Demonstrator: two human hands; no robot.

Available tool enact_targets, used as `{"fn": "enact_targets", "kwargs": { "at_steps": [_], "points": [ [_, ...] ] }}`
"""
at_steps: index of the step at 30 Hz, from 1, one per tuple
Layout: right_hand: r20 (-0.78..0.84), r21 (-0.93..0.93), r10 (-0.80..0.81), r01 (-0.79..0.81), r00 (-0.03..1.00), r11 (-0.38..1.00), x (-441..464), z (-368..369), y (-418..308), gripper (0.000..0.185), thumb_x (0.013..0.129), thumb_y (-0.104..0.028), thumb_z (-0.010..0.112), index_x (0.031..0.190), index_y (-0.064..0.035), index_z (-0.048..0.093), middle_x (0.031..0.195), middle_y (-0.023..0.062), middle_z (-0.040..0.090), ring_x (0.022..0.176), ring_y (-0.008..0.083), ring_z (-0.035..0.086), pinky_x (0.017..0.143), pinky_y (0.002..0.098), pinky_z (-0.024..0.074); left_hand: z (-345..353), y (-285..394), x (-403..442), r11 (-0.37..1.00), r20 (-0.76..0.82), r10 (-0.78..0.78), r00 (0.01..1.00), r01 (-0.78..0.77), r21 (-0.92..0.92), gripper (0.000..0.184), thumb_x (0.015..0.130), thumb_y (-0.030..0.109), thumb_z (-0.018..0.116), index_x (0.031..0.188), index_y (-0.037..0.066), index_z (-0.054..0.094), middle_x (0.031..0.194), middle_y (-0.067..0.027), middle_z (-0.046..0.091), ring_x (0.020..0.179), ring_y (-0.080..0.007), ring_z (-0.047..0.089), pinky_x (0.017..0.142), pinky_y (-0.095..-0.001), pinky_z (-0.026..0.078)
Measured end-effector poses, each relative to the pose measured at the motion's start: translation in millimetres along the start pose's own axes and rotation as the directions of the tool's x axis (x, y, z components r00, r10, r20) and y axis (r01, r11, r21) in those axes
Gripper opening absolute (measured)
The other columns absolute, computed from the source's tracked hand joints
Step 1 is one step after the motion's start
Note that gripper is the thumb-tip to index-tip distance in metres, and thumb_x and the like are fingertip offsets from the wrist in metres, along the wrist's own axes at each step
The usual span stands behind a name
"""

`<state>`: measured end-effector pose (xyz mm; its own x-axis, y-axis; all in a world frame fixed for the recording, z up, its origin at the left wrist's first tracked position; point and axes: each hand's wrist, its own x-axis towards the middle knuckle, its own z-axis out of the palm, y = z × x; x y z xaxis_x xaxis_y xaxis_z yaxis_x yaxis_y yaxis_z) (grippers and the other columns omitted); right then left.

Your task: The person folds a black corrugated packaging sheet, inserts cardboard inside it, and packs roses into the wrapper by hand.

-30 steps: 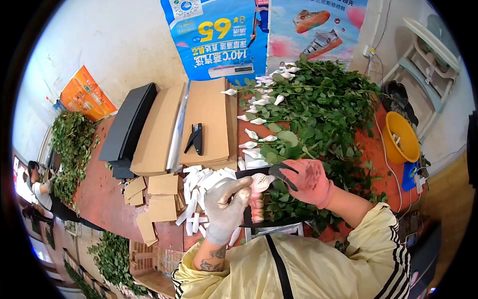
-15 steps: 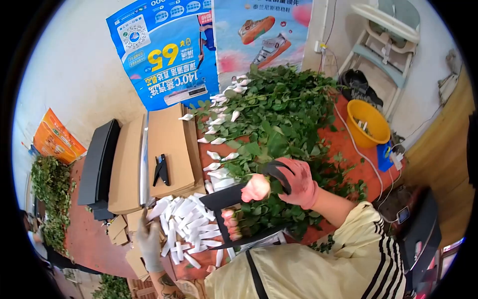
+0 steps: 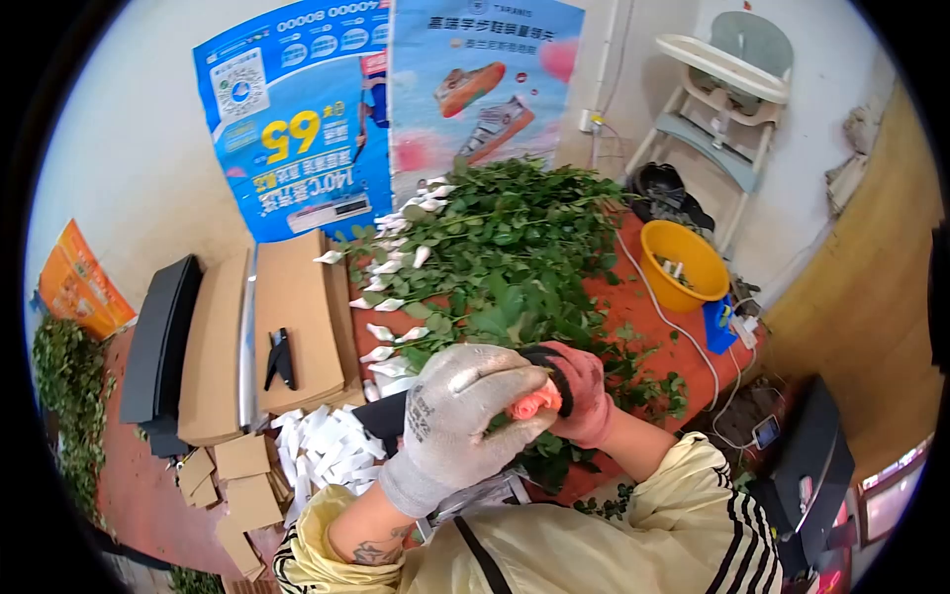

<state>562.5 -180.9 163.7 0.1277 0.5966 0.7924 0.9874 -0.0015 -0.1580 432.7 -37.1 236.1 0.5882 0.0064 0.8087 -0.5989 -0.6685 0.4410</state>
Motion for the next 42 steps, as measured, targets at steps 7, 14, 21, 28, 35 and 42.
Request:
{"fn": "enact_targets", "kwargs": {
  "at_steps": [7, 14, 21, 28, 35, 42],
  "points": [
    [0.082, 0.186, 0.111, -0.124, 0.990, 0.975, 16, -32, 15, 0.057, 0.052, -0.012, 0.071, 0.106, 0.0003, 0.056, 0.099, 0.0166, 0.060, 0.092, 0.0346, 0.059, 0.080, 0.0395, 0.0494, -9, -3, -2, 0.985, 0.031, -0.075, 0.997, 0.069, 0.161, 0.063, 0.064, 0.027, 0.077, 0.116, 0.001, 0.054, 0.114, -0.0196, 0.054, 0.100, -0.0357, 0.056, 0.090, -0.0414, 0.043],
    [-0.805, 0.289, 0.381, -0.261, 0.455, 0.921, 66, -262, 211, 0.023, 0.081, -0.003, 0.052, 0.103, 0.0008, 0.057, 0.092, 0.0060, 0.060, 0.076, 0.0142, 0.057, 0.068, 0.0292, 0.0477, -74, -51, -118, 0.758, 0.003, -0.647, 0.763, 0.643, -0.108, 0.045, 0.078, 0.023, 0.062, 0.114, -0.003, 0.054, 0.101, -0.0119, 0.060, 0.090, -0.0183, 0.058, 0.082, -0.0301, 0.045],
    [-0.876, -0.165, -0.081, -0.139, 0.475, 0.976, 107, -247, 128, 0.020, 0.080, 0.000, 0.058, 0.100, 0.0021, 0.058, 0.092, 0.0085, 0.062, 0.085, 0.0163, 0.058, 0.080, 0.0287, 0.0478, -68, -64, -197, 0.526, 0.139, -0.833, 0.535, 0.845, -0.100, 0.027, 0.082, 0.007, 0.057, 0.107, -0.002, 0.059, 0.087, -0.0044, 0.059, 0.077, -0.0082, 0.054, 0.070, -0.0226, 0.045],
    [-0.283, -0.111, -0.123, 0.095, 0.951, 0.989, 101, -123, 8, 0.034, 0.079, -0.003, 0.059, 0.112, 0.0033, 0.053, 0.098, 0.0111, 0.063, 0.076, 0.0166, 0.057, 0.071, 0.0287, 0.0481, -53, -85, -230, 0.667, 0.202, -0.732, 0.651, 0.623, 0.408, 0.035, 0.079, 0.021, 0.061, 0.109, 0.003, 0.060, 0.120, -0.0177, 0.056, 0.109, -0.0329, 0.055, 0.093, -0.0387, 0.043],
    [0.874, -0.141, -0.271, 0.745, 0.403, 0.652, 9, 52, -17, 0.029, 0.084, -0.017, 0.046, 0.111, -0.0084, 0.050, 0.074, 0.0044, 0.051, 0.056, 0.0156, 0.046, 0.060, 0.0260, 0.0425, -7, -104, -218, 0.581, 0.500, -0.811, 0.304, 0.524, 0.623, 0.063, 0.084, 0.035, 0.053, 0.137, 0.008, 0.032, 0.144, -0.0152, 0.030, 0.111, -0.0336, 0.053, 0.091, -0.0409, 0.044],
    [0.879, 0.010, -0.168, 0.334, 0.446, 0.943, -40, 150, -1, 0.033, 0.084, -0.016, 0.044, 0.114, -0.0080, 0.055, 0.088, 0.0136, 0.057, 0.066, 0.0236, 0.060, 0.052, 0.0352, 0.0453, 4, -117, -253, 0.550, 0.490, -0.826, 0.279, 0.587, 0.594, 0.063, 0.083, 0.040, 0.054, 0.133, 0.006, 0.037, 0.134, -0.0175, 0.042, 0.108, -0.0335, 0.055, 0.088, -0.0412, 0.046]
  ]
}}
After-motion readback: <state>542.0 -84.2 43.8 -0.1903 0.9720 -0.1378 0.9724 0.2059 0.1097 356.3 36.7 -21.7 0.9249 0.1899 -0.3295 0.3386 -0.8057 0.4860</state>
